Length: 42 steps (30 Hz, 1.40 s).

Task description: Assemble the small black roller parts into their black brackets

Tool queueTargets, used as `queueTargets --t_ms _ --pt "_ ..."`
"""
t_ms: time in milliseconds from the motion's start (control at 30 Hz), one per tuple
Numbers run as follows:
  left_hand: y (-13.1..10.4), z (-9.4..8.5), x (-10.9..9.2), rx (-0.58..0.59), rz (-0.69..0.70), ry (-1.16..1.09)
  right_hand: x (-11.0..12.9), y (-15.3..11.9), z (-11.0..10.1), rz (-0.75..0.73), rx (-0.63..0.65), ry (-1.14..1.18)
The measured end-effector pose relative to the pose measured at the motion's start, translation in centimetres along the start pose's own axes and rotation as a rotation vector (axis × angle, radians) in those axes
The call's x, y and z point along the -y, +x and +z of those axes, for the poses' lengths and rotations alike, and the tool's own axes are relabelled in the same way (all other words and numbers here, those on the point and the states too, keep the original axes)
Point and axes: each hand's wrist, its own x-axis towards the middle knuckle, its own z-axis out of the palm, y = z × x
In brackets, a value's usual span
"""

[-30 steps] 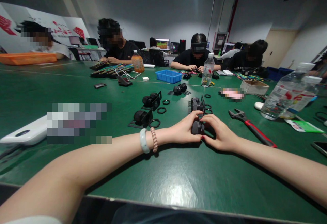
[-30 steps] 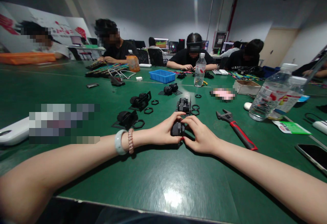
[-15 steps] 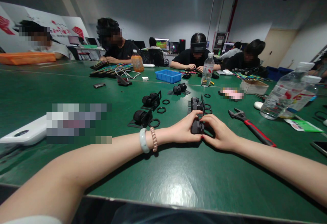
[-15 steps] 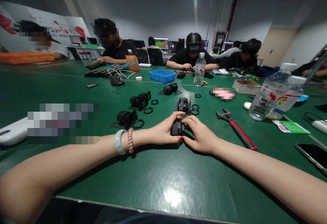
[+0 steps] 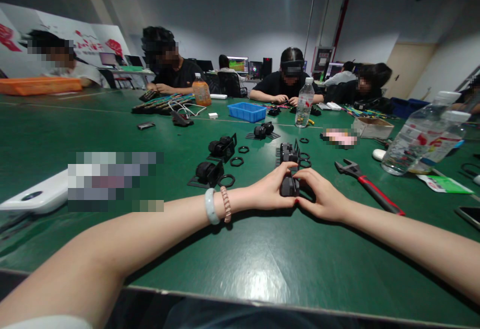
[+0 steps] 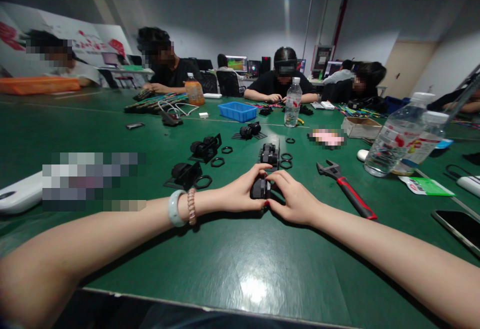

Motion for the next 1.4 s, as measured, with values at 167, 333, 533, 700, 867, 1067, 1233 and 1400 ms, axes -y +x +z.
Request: queueTargets --t_ms 167,333,533,700,867,1067,1233,1400 --pt "-0.03 0.01 0.03 -0.004 0.003 -0.005 0.06 -0.08 -0.05 0.014 0.013 -0.004" --pt "-0.03 0.00 0.01 0.002 -0.003 0.006 0.08 -0.07 -0.08 0.012 0.016 -0.001" --pt "0.00 0.03 0.08 0.003 -0.007 0.006 0.01 -0.07 -0.07 0.023 0.024 0.001" --pt "0.00 0.07 0.11 0.002 -0.006 0.011 0.07 -0.07 -0.11 0.022 0.025 0.004" --pt "-0.02 0.13 0.18 -0.001 -0.004 0.016 0.12 -0.07 -0.15 0.032 0.031 0.006" --pt "-0.02 0.14 0.23 -0.012 0.001 0.011 0.02 -0.05 -0.12 0.033 0.031 0.006" --pt "0.01 0.15 0.16 -0.024 -0.007 -0.006 0.03 -0.04 -0.15 0.033 0.029 0.004" --pt "0.02 0.16 0.04 -0.025 -0.016 -0.004 0.03 -0.05 -0.15 0.024 0.023 0.013"
